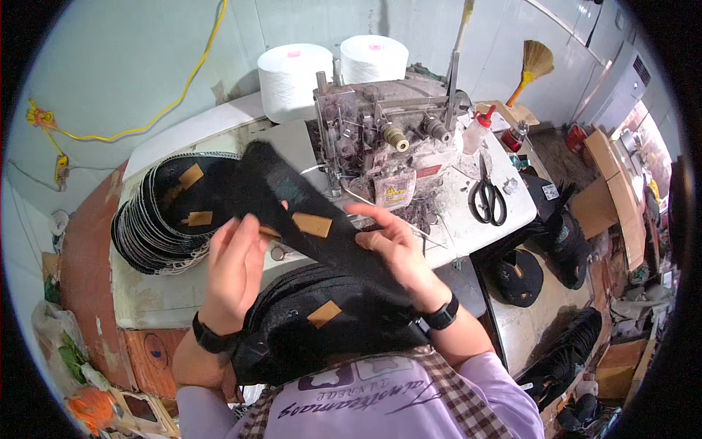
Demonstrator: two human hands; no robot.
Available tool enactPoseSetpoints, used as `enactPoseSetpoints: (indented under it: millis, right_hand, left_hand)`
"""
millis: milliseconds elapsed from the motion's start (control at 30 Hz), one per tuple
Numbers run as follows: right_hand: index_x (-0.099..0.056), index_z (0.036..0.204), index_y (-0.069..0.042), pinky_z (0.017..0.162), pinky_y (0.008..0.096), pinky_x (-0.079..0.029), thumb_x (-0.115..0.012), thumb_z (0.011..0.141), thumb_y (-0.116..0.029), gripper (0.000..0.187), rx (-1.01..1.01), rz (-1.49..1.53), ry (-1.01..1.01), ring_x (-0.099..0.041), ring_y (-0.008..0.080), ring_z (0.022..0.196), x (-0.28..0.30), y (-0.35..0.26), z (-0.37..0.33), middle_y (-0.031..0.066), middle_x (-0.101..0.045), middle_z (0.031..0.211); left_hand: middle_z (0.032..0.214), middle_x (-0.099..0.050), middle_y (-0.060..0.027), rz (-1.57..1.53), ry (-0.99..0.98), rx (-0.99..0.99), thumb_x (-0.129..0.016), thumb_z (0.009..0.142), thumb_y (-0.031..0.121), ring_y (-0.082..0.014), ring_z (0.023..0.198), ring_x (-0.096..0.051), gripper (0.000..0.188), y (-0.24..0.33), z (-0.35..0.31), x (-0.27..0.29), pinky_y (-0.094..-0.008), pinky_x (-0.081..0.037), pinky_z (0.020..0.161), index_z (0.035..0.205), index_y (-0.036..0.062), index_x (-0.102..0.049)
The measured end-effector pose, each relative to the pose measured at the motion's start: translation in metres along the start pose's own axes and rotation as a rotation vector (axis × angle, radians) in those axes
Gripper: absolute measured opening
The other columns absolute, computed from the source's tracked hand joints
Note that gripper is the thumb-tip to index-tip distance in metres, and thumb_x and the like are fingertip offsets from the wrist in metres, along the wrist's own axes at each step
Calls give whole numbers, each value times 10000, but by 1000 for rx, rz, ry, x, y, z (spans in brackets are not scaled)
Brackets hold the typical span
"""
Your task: Inspecting and preparing shoe upper components at a sewing station.
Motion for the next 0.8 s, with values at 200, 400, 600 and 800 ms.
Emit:
enactPoseSetpoints:
  millis: [200, 400, 600, 800]
  right_hand:
    - [-609, 1180, 3, 805, 210, -471, -545, 947, -80, 256, 193, -329, 166, -585, 69, 888, 4, 31, 0, 44, -659, 1008]
    - [-601, 1203, -7, 705, 221, -488, -524, 958, -103, 274, -35, -220, 43, -609, 79, 796, -13, 33, 7, 81, -669, 909]
    - [-582, 1208, 27, 675, 213, -498, -523, 958, -97, 285, 4, -48, 20, -614, 81, 739, -18, 32, 20, 63, -662, 863]
    - [-579, 1226, 9, 733, 209, -506, -543, 915, 9, 313, 1, -247, -44, -633, 73, 796, -8, 27, 11, 55, -673, 871]
  left_hand:
    - [1163, -610, -98, -121, 163, 129, -449, 985, 332, -182, 1087, -563, 400, 2, 72, -9, -351, -443, 942, 1192, 2, -539]
    - [902, -625, -39, -216, 239, 44, -580, 928, 320, -183, 1029, -587, 265, 21, 105, 39, -313, -497, 849, 1007, 67, -588]
    - [812, -630, -59, -468, 207, 187, -591, 927, 243, -206, 832, -622, 186, 22, 52, 93, -345, -508, 858, 955, 61, -609]
    - [1065, -636, -133, -238, 315, 376, -599, 912, 166, -233, 902, -655, 203, 6, -66, 34, -360, -551, 781, 1028, 1, -630]
Point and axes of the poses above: each hand's wrist, its own z-axis towards the middle knuckle, its own x-axis out of the back of the hand, y = z × x, the point moved 4 cm from there along z, towards the middle knuckle
